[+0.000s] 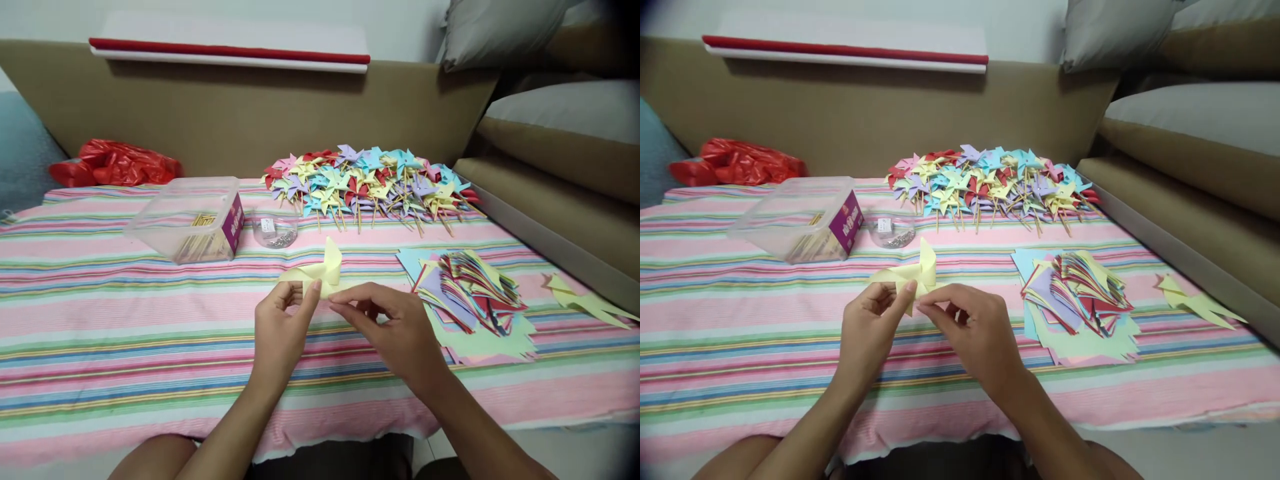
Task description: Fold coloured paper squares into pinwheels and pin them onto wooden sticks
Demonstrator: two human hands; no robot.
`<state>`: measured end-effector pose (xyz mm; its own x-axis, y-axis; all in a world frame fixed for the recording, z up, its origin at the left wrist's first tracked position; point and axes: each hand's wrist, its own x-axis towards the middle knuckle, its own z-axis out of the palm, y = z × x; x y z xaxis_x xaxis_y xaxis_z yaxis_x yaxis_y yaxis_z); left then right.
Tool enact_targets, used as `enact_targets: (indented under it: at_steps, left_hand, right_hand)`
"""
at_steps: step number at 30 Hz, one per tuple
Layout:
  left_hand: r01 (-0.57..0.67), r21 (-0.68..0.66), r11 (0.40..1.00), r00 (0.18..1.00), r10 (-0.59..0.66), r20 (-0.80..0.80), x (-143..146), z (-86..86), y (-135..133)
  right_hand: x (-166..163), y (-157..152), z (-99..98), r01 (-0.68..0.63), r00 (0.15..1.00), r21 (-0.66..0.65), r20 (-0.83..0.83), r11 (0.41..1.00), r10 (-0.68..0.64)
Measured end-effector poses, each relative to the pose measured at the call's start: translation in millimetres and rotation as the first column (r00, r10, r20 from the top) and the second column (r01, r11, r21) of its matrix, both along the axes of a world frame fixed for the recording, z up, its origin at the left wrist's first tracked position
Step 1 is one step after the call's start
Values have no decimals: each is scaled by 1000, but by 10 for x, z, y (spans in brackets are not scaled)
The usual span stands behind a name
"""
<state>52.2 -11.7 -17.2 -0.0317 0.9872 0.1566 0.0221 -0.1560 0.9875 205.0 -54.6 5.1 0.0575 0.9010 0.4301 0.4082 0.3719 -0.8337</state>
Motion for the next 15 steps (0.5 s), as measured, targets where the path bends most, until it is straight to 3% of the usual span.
enact_targets:
  at_steps: [4, 15]
  left_hand:
    - [86, -65, 994, 994, -81, 70, 51, -2, -38]
    - [109, -62, 992, 989, -102, 110, 84, 29, -83]
  right_hand:
    - [32, 36, -16, 15, 994, 95, 105, 995, -25]
    - [70, 28, -4, 47, 985, 103, 160, 994, -63]
